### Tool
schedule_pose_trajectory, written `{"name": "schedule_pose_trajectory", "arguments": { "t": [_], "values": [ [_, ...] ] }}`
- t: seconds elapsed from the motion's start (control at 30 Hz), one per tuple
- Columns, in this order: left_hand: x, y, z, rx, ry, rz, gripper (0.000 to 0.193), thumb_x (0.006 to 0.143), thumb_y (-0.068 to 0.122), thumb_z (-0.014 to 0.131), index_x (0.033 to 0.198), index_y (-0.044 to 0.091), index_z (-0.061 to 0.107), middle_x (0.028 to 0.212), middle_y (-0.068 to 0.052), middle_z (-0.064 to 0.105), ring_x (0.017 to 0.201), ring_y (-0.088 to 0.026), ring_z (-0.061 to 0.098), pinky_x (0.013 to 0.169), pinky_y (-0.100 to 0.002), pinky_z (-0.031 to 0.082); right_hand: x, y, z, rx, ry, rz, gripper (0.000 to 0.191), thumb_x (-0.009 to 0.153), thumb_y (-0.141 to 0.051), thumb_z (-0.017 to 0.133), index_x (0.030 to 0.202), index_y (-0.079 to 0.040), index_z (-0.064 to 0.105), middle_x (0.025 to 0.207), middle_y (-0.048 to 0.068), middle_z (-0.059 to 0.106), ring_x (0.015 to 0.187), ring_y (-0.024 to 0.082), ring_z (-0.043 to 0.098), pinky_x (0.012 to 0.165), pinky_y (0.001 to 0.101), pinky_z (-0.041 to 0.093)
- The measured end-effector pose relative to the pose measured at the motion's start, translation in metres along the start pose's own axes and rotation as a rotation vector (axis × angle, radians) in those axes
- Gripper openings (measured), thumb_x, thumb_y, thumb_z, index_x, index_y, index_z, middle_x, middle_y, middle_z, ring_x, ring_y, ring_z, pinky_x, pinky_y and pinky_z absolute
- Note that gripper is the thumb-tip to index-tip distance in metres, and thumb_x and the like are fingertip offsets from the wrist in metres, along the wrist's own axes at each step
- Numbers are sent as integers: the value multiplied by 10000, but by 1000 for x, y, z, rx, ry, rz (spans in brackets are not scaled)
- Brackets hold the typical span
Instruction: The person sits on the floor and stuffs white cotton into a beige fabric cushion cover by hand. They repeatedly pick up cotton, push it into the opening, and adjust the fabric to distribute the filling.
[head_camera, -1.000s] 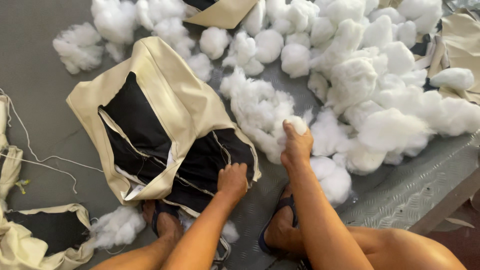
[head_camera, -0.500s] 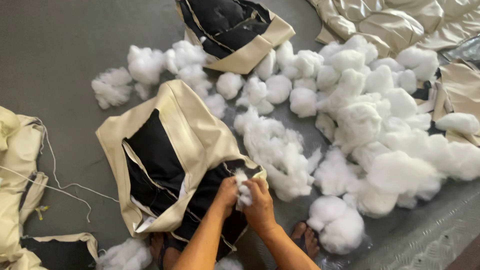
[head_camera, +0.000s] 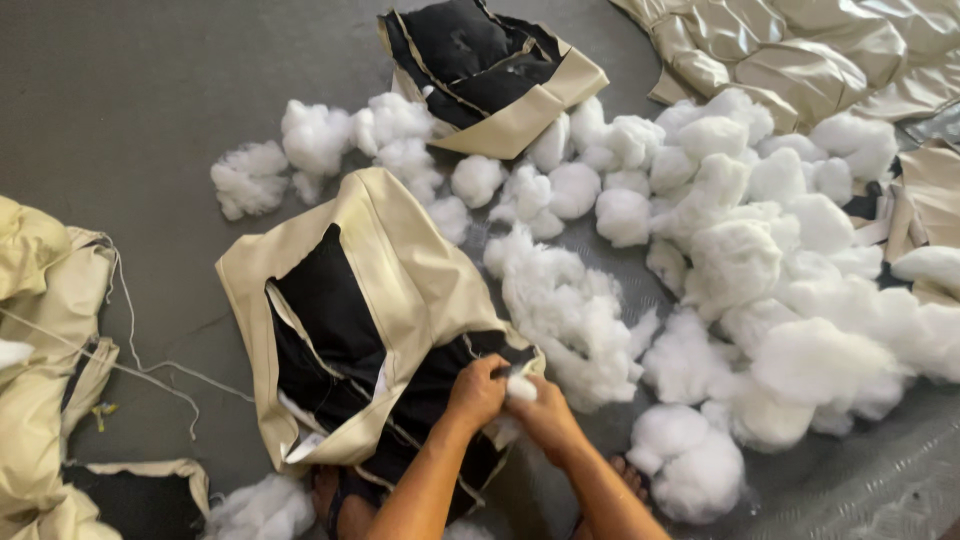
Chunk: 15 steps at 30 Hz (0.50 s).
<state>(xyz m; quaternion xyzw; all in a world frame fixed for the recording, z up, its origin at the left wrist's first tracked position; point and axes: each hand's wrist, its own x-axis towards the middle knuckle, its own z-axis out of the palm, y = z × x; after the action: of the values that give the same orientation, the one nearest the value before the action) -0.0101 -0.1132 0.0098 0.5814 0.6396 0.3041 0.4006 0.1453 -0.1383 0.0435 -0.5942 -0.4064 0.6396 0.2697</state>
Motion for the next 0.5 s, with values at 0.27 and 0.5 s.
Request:
{"name": "schedule_pose_trajectory", "arguments": {
  "t": [0.27,0.5],
  "values": [
    [-7,38,-22,-279,-38,-375,203,867,141,651,1027,57,743,827,-134,763,670,-202,686,637,-351,534,-23,-41,-12,-194,98,-290,600,823,-19,691,1385,-102,499,1145,157,687,1038,268,686,839,369,575],
    [-11,39,-17,-502,-37,-352,194,881,120,626,981,-1,740,785,-85,725,681,-146,633,610,-319,512,-35,-44,16,-518,287,-483,275,862,-140,758,1112,-73,666,1002,181,741,864,305,737,736,401,575]
  ]
}}
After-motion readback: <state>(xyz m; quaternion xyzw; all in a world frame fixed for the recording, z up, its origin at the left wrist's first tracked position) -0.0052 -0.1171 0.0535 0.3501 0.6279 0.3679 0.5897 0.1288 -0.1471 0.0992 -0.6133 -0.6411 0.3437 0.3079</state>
